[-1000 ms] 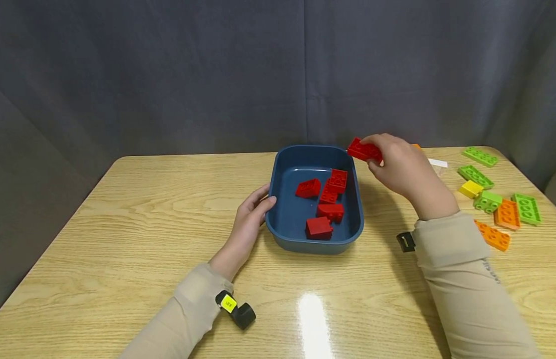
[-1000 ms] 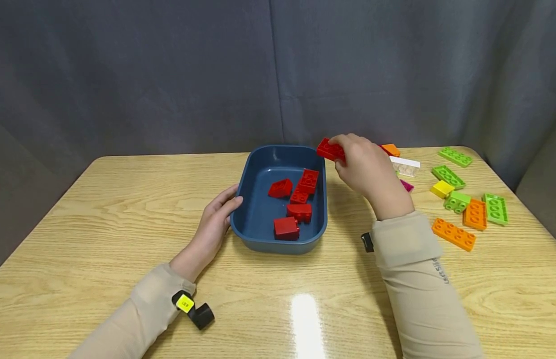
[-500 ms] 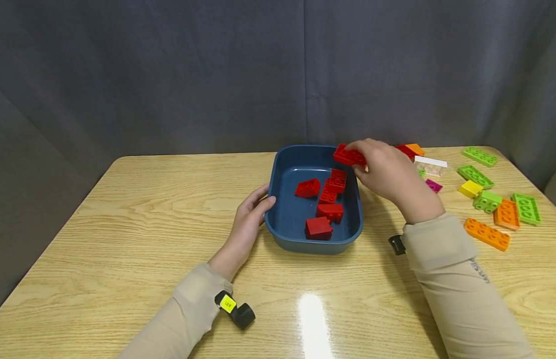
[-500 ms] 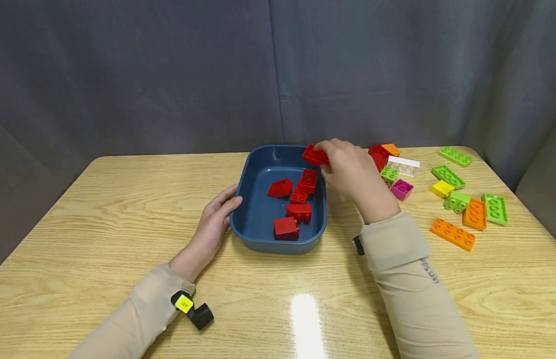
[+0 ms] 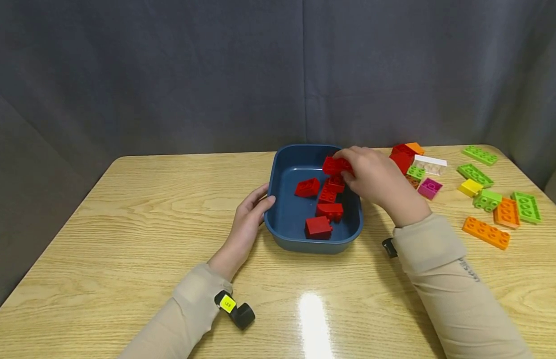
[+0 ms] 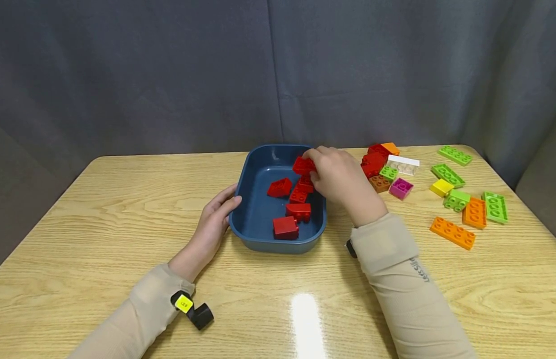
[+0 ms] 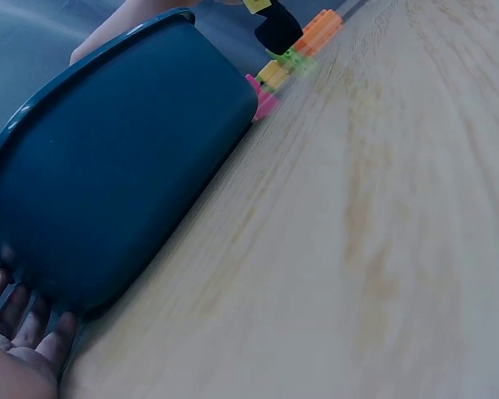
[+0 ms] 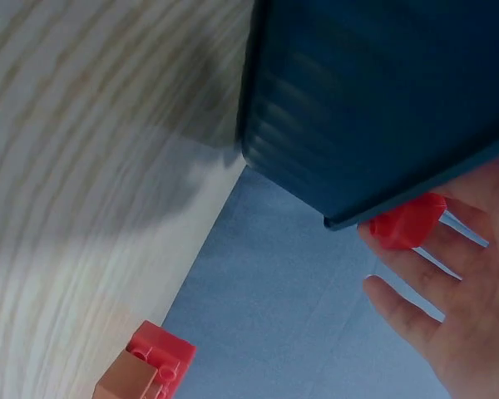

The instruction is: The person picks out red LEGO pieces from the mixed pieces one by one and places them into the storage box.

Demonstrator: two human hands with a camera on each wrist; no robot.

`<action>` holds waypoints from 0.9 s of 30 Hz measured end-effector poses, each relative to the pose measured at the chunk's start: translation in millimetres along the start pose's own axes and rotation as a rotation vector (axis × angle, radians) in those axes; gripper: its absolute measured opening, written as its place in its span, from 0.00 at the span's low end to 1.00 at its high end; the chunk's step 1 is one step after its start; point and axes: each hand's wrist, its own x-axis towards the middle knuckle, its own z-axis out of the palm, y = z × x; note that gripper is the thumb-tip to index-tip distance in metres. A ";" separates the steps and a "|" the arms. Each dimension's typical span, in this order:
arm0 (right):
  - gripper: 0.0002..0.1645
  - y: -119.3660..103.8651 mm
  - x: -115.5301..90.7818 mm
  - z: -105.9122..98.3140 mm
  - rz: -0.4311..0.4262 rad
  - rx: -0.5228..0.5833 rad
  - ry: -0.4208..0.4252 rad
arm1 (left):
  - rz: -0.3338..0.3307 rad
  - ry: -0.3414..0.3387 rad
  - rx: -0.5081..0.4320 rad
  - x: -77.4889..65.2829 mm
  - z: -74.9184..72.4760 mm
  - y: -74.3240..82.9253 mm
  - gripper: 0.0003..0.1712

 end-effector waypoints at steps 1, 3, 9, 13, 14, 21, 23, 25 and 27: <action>0.23 -0.3 0.1 0.8 -0.008 0.001 0.002 | -0.001 0.001 -0.002 0.1 0.1 -0.1 0.28; 0.23 -0.8 0.3 2.7 -0.021 -0.002 0.007 | -0.002 0.002 -0.007 0.3 0.4 -0.1 0.28; 0.21 -3.2 0.7 7.7 -0.043 -0.014 0.027 | 0.002 -0.001 -0.013 0.4 1.1 0.1 0.27; 0.21 -4.6 0.7 10.0 -0.063 -0.015 0.031 | -0.002 0.000 -0.009 0.6 0.9 -0.1 0.28; 0.21 -4.9 0.8 10.4 -0.067 -0.016 0.032 | -0.003 0.002 -0.008 0.7 0.8 -0.1 0.28; 0.21 -6.2 0.4 12.1 -0.072 -0.027 0.039 | 0.004 0.003 -0.008 1.2 0.8 -1.0 0.28; 0.22 -6.4 0.3 12.4 -0.069 -0.029 0.038 | 0.005 0.002 -0.007 1.1 0.9 -0.9 0.28; 0.22 -6.8 0.2 12.4 -0.068 -0.030 0.038 | 0.004 0.003 -0.006 0.7 1.1 -0.6 0.28; 0.21 -7.3 0.4 12.3 -0.070 -0.029 0.041 | 0.002 0.003 -0.006 0.4 1.1 -0.2 0.28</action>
